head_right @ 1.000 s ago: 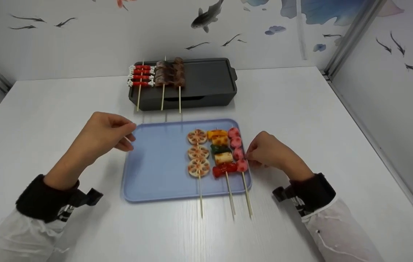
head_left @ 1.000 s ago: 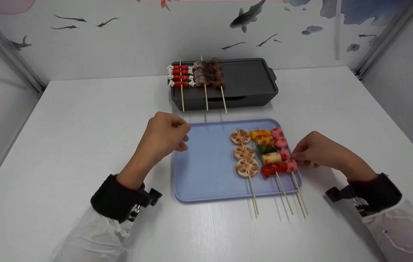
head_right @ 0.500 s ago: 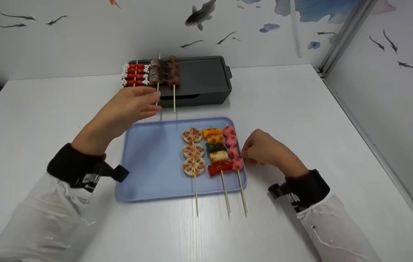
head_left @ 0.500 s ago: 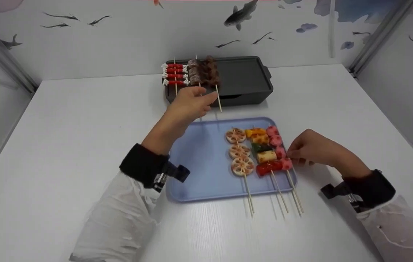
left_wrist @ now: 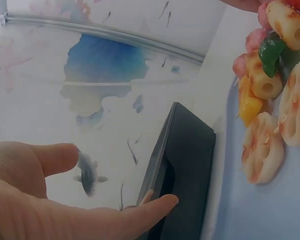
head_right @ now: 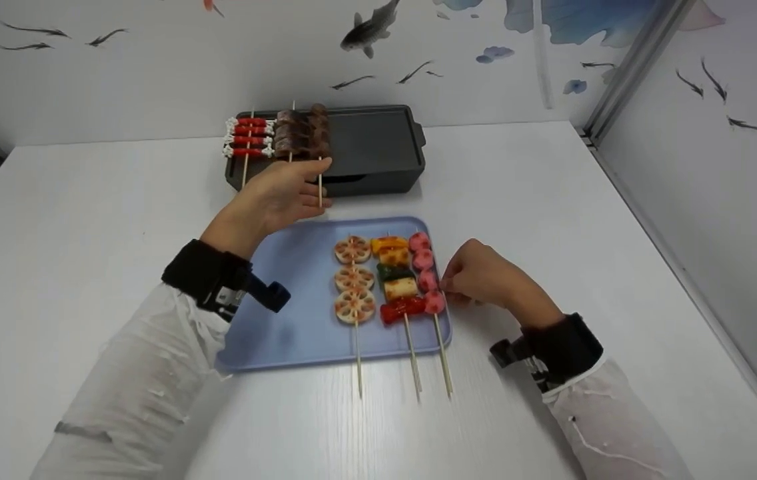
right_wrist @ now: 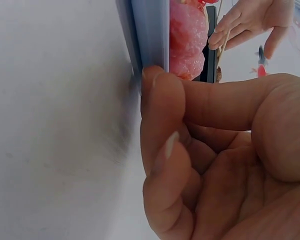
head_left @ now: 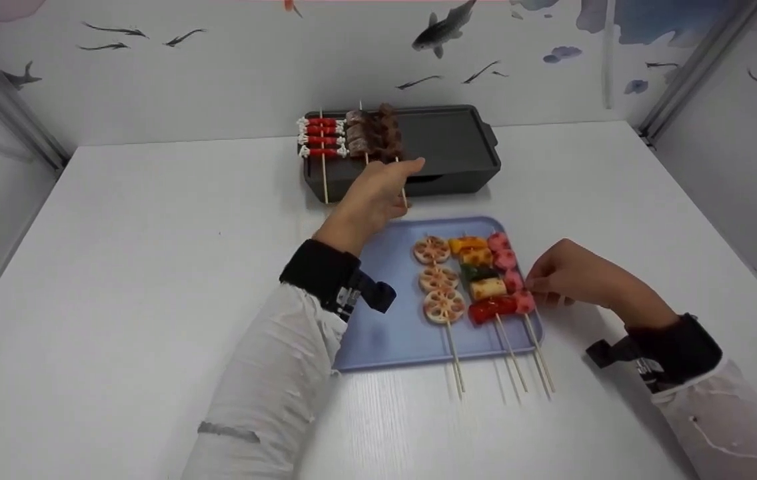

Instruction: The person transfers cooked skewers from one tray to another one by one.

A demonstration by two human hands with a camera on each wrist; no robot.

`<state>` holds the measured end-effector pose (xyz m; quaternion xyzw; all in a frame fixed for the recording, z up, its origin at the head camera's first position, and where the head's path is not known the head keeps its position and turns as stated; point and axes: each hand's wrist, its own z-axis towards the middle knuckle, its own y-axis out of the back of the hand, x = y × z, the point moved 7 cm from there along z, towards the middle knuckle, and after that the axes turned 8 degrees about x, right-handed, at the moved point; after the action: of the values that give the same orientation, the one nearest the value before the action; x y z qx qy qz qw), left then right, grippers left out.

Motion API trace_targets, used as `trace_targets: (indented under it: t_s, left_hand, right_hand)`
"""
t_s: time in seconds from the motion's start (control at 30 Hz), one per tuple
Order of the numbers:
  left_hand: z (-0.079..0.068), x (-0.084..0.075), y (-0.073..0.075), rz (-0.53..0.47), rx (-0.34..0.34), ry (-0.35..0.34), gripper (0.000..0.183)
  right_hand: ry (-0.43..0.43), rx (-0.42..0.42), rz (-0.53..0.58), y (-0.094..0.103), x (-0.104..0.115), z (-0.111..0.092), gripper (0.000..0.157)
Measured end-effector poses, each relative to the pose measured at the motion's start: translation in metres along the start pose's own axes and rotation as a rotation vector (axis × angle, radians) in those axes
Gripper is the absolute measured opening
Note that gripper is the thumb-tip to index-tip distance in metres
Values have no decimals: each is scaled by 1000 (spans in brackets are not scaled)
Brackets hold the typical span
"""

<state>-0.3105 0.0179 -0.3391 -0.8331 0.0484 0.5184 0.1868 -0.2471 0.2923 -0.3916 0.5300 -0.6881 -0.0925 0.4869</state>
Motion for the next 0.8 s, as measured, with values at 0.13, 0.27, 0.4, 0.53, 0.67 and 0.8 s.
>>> trace_targets:
  t_s: [0.13,0.27,0.4,0.53,0.67,0.8]
  left_hand:
    - [8,6,2,-126,-51,-13,89]
    - [14,8,3,-197,-72,-29,77]
    - [18,7,5,-223,-89,-41,61]
    - [20,5,8,-235,-107,-56,52]
    - [20,2,12,-230,-115,-85,45]
    - [21,-2,13,-214,-90,-119,38]
  right_hand:
    - [5,-3,-9,0,0,1,19]
    - [15,-6,-13,1,-1,0,19]
    - [23,-8,-10,2,-1,0,18]
    - [21,-9,-10,1,-1,0,17]
    - [19,-7,-9,1,0,1,18]
    - [18,-9,-6,1,-1,0,18]
